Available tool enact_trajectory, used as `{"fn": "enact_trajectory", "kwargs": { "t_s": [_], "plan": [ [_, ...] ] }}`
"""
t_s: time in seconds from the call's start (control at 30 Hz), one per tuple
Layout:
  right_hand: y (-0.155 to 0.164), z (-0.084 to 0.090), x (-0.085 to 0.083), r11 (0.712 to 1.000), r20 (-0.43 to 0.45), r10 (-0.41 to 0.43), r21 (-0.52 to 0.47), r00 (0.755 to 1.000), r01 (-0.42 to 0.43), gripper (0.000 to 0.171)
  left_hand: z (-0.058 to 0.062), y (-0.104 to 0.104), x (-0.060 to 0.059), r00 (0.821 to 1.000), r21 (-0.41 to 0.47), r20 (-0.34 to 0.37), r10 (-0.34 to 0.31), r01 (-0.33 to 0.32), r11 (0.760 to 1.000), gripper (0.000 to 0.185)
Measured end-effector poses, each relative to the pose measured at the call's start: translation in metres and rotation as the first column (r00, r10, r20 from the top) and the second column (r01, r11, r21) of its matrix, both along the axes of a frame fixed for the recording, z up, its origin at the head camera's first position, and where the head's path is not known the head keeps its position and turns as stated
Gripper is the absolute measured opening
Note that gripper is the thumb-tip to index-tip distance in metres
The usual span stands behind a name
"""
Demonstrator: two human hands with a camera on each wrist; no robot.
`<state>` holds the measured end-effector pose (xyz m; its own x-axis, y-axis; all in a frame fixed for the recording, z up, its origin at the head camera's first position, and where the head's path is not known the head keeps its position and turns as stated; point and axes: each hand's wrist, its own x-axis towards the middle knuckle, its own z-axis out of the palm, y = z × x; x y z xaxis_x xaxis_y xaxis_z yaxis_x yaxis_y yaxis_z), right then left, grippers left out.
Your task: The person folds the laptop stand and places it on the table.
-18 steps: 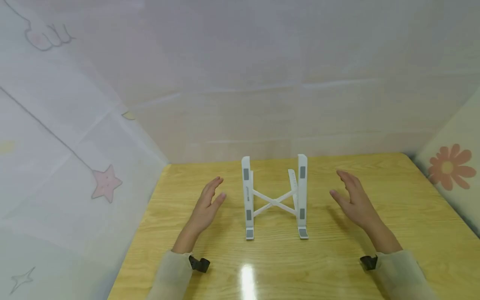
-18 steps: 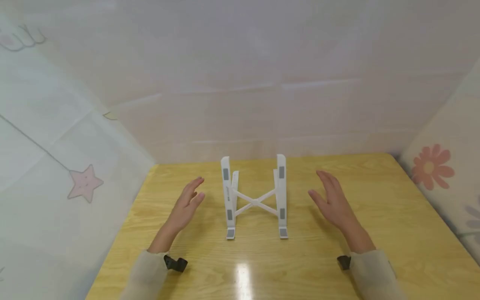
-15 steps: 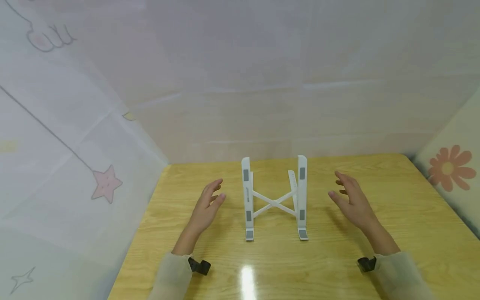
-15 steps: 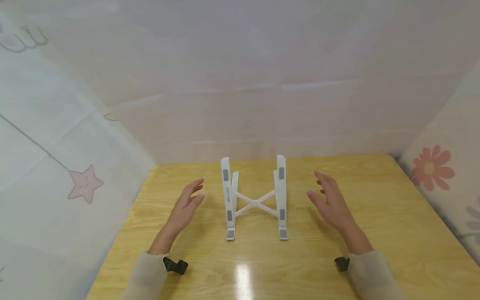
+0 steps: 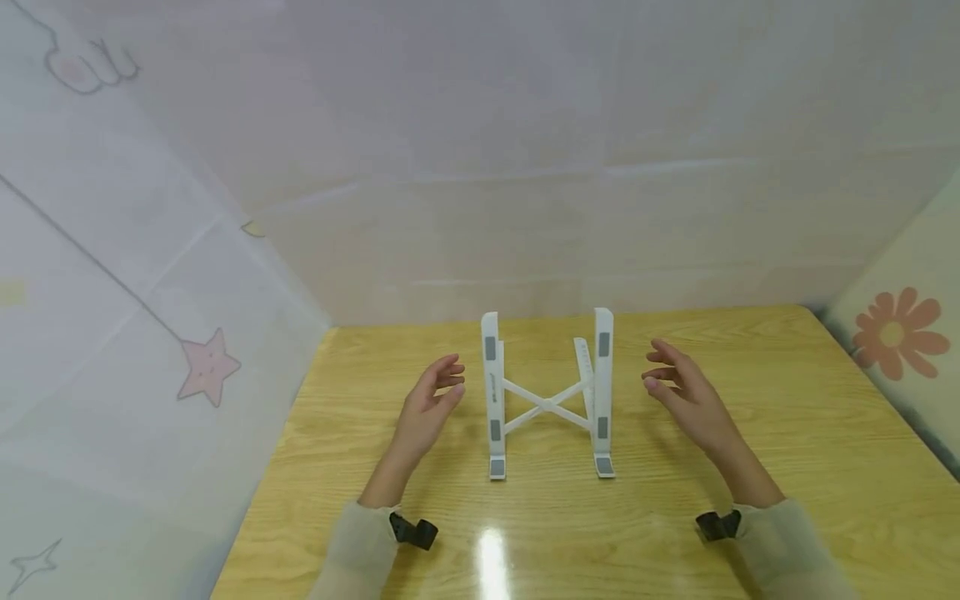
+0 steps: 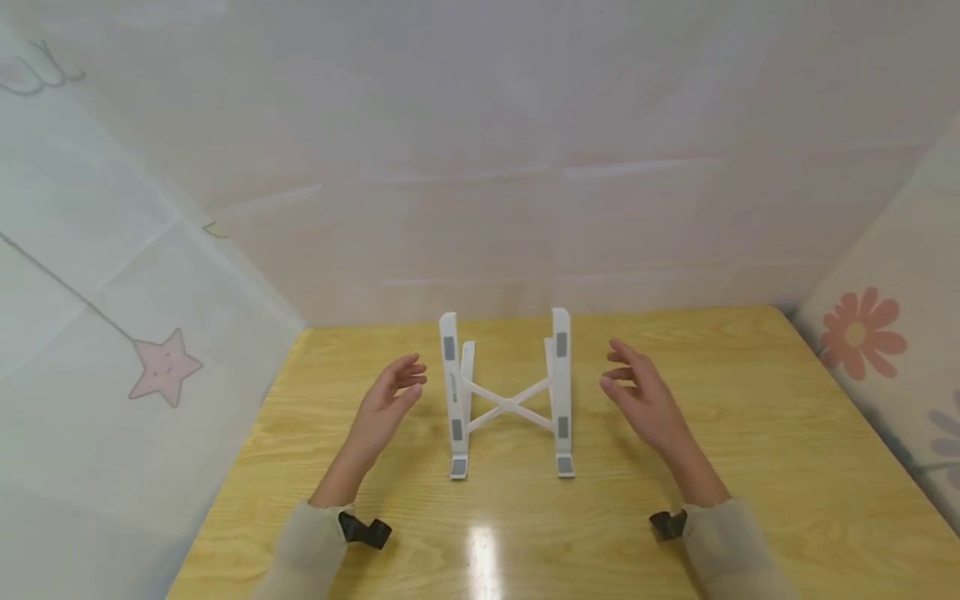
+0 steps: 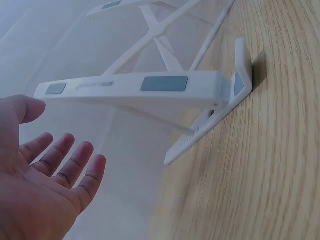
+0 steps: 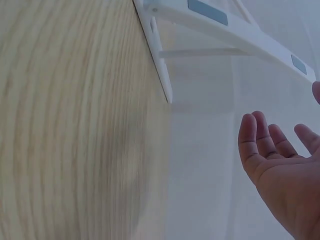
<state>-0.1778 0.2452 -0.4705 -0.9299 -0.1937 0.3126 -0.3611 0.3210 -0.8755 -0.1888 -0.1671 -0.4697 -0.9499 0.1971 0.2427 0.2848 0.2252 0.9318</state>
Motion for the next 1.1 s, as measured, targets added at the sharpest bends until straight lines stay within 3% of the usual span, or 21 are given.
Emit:
{"fn": "enact_trajectory", "kwargs": {
  "t_s": [0.23, 0.7, 0.93, 1.1],
  "plan": [
    [-0.009, -0.005, -0.002, 0.993, 0.056, 0.044, -0.109, 0.997, -0.038, 0.053, -0.002, 0.010, 0.000, 0.998, 0.034, 0.053, 0.041, -0.043, 0.999, 0.046],
    [-0.025, -0.013, -0.008, 0.979, 0.052, 0.078, -0.195, 0.996, -0.066, 0.046, -0.009, 0.029, -0.002, 0.998, 0.065, 0.031, 0.049, -0.051, 0.997, 0.043],
    [-0.032, -0.015, -0.008, 0.974, 0.070, 0.082, -0.215, 0.994, -0.066, 0.047, -0.006, 0.036, -0.001, 0.990, 0.099, 0.124, 0.060, -0.073, 0.992, 0.043],
    [-0.036, -0.015, -0.007, 0.974, 0.093, 0.079, -0.221, 0.993, -0.057, 0.046, -0.007, 0.040, -0.002, 0.989, 0.116, 0.134, 0.061, -0.077, 0.990, 0.043]
  ]
}}
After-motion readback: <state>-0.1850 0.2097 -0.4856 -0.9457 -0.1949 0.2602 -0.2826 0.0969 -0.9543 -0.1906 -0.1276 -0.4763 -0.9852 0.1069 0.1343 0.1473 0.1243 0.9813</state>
